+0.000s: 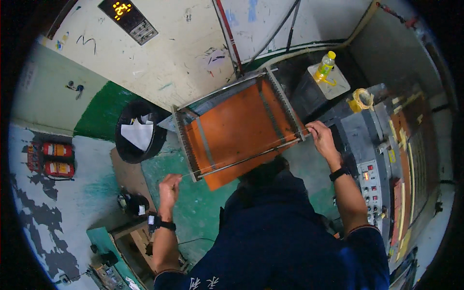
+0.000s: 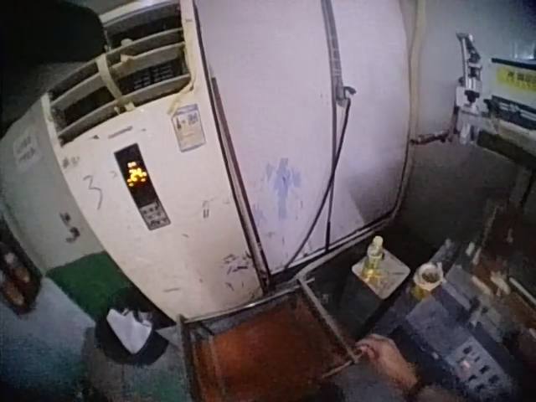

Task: Operates an industrial screen printing or sheet coating machine to process patterned sheets.

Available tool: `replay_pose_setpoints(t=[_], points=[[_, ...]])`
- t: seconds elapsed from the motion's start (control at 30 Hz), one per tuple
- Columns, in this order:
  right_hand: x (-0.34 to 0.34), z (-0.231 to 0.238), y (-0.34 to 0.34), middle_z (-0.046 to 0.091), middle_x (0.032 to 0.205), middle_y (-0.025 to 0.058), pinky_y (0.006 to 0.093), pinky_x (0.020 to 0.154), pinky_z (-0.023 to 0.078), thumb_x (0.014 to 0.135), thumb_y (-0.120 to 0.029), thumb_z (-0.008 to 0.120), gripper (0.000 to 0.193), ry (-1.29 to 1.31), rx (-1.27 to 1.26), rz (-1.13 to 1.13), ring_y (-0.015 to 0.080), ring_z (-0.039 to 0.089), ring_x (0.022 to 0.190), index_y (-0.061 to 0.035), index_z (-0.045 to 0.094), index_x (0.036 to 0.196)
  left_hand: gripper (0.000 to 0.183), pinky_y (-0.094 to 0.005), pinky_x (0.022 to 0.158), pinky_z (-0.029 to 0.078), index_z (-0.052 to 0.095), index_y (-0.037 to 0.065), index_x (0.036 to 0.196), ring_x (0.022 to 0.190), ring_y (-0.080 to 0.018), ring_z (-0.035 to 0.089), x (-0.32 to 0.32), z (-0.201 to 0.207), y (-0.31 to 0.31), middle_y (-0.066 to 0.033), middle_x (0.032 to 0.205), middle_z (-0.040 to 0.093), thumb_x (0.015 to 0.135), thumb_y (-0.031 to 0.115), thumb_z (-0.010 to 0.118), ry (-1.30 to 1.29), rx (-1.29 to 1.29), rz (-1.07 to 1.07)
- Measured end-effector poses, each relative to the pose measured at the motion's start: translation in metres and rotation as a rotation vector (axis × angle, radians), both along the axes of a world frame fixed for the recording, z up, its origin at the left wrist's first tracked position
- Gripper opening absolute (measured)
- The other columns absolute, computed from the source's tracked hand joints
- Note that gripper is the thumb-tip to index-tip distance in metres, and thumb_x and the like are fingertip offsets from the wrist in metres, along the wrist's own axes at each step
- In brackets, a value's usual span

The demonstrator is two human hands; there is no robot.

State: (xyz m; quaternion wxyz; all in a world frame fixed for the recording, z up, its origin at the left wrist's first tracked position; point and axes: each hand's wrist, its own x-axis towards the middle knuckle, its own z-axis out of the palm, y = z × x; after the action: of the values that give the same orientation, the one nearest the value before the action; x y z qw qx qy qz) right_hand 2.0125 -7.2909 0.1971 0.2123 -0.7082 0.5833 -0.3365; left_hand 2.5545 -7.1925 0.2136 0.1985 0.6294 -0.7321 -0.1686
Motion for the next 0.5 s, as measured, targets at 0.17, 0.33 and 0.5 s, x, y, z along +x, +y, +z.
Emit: replay_pose_setpoints(t=[0.17,0.33,0.5], points=[[-0.013,-0.085,0.006,0.065,0.083,0.0193,0.0358,0.071,0.05,0.085,-0.015,0.062,0.02,-0.038,0.224,-0.392,0.0344,0.064,0.08,0.0012,0.063,0.097,0.022,-0.0333,0.078,0.05,0.061,0.0,0.106,0.096,-0.0283,0.063,0.013,-0.058,-0.006,-0.0127,0.104,0.065,0.085,0.007,0.061,0.271,0.19,0.103],[0.035,-0.162,0.027,0.065,0.082,0.0216,0.0449,0.073,0.05,0.076,-0.031,0.069,0.032,0.256,0.472,-0.205,0.0383,0.063,0.081,-0.0024,0.067,0.09,0.025,-0.0329,0.082,0.049,0.061,0.002,0.112,0.104,-0.0208,0.059,0.061,-0.123,-0.018,-0.0081,0.11,0.063,0.092,0.016,0.056,0.947,0.319,0.629],[0.096,-0.144,0.018,0.065,0.084,0.0194,0.0459,0.072,0.05,0.075,-0.026,0.067,0.023,0.292,0.533,-0.14,0.0388,0.062,0.082,-0.0037,0.069,0.082,0.031,-0.0291,0.066,0.048,0.062,0.001,0.103,0.08,-0.0146,0.058,0.086,-0.181,-0.016,-0.0064,0.093,0.062,0.092,0.03,0.056,0.992,0.672,0.838]])
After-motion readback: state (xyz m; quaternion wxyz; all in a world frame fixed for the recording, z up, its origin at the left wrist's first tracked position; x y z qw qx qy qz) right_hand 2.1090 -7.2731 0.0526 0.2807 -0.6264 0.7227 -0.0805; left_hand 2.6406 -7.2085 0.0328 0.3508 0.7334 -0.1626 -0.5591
